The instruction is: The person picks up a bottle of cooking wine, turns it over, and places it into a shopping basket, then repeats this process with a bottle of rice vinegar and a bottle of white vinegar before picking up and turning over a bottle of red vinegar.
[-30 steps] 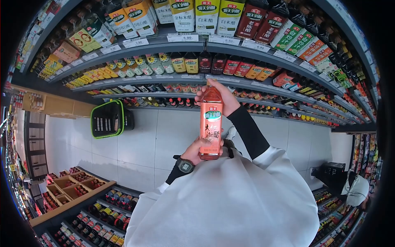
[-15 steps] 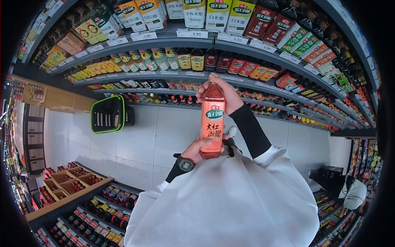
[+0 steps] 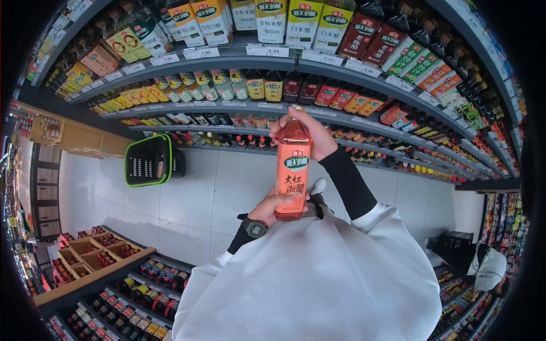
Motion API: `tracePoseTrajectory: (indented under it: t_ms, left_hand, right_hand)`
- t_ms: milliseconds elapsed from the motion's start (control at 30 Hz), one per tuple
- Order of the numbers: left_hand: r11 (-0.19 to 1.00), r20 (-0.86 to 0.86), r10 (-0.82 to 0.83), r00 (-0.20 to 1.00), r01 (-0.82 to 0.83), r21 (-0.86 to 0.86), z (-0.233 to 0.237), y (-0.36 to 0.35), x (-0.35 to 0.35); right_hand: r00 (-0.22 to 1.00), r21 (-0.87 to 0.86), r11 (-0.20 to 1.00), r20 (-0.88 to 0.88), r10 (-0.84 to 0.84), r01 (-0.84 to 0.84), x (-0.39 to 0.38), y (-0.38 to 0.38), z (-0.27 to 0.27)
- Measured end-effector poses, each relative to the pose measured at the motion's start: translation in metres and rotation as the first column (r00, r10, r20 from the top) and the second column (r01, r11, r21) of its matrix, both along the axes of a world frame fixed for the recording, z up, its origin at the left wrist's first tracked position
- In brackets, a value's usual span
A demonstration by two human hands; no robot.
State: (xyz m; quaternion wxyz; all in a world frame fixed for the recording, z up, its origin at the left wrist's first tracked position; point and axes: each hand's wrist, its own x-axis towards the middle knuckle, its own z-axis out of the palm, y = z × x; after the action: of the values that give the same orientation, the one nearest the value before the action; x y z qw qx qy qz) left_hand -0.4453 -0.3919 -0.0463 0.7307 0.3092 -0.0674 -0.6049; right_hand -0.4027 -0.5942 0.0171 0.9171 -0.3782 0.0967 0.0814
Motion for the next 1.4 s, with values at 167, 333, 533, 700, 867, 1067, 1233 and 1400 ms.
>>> tracePoseTrajectory:
  t_ms: [167, 333, 533, 700, 867, 1067, 1233, 1400]
  left_hand:
    - [0.954, 0.224, 0.034, 0.974, -0.098, 0.282, 0.014, -0.002, 0.000]
    - [0.916, 0.401, -0.056, 0.914, -0.113, 0.386, 0.003, -0.011, -0.001]
    - [0.994, 0.025, 0.010, 1.000, -0.007, -0.107, 0.012, -0.009, -0.001]
    - [0.891, -0.285, -0.117, 0.951, -0.027, -0.454, -0.021, -0.023, -0.012]
    - [0.941, -0.347, -0.094, 0.933, -0.030, -0.336, -0.022, -0.026, -0.013]
    - [0.916, -0.352, -0.137, 0.926, -0.017, -0.400, -0.026, -0.033, -0.012]
    - [0.982, -0.234, -0.042, 0.971, -0.004, -0.191, -0.016, -0.026, -0.002]
    - [0.955, 0.316, 0.074, 0.946, -0.159, 0.251, 0.013, -0.033, 0.003]
  right_hand:
    - [0.993, -0.218, 0.975, -0.107, -0.059, 0.035, -0.003, -0.008, -0.011]
    - [0.967, -0.271, 0.954, -0.178, -0.182, 0.130, 0.003, -0.007, -0.031]
    - [0.987, 0.038, 0.999, -0.157, -0.019, 0.026, 0.002, -0.007, -0.023]
    - [0.994, 0.165, 0.986, -0.107, 0.003, 0.014, 0.002, -0.003, -0.009]
    - [0.996, 0.125, 0.991, -0.084, -0.038, 0.049, 0.002, -0.011, -0.010]
    - [0.995, 0.127, 0.991, -0.099, -0.022, 0.034, 0.001, -0.016, -0.015]
    - [0.994, 0.068, 0.996, -0.101, -0.053, 0.060, 0.003, -0.016, -0.003]
    - [0.994, -0.082, 0.995, -0.089, -0.065, 0.058, 0.005, -0.025, -0.011]
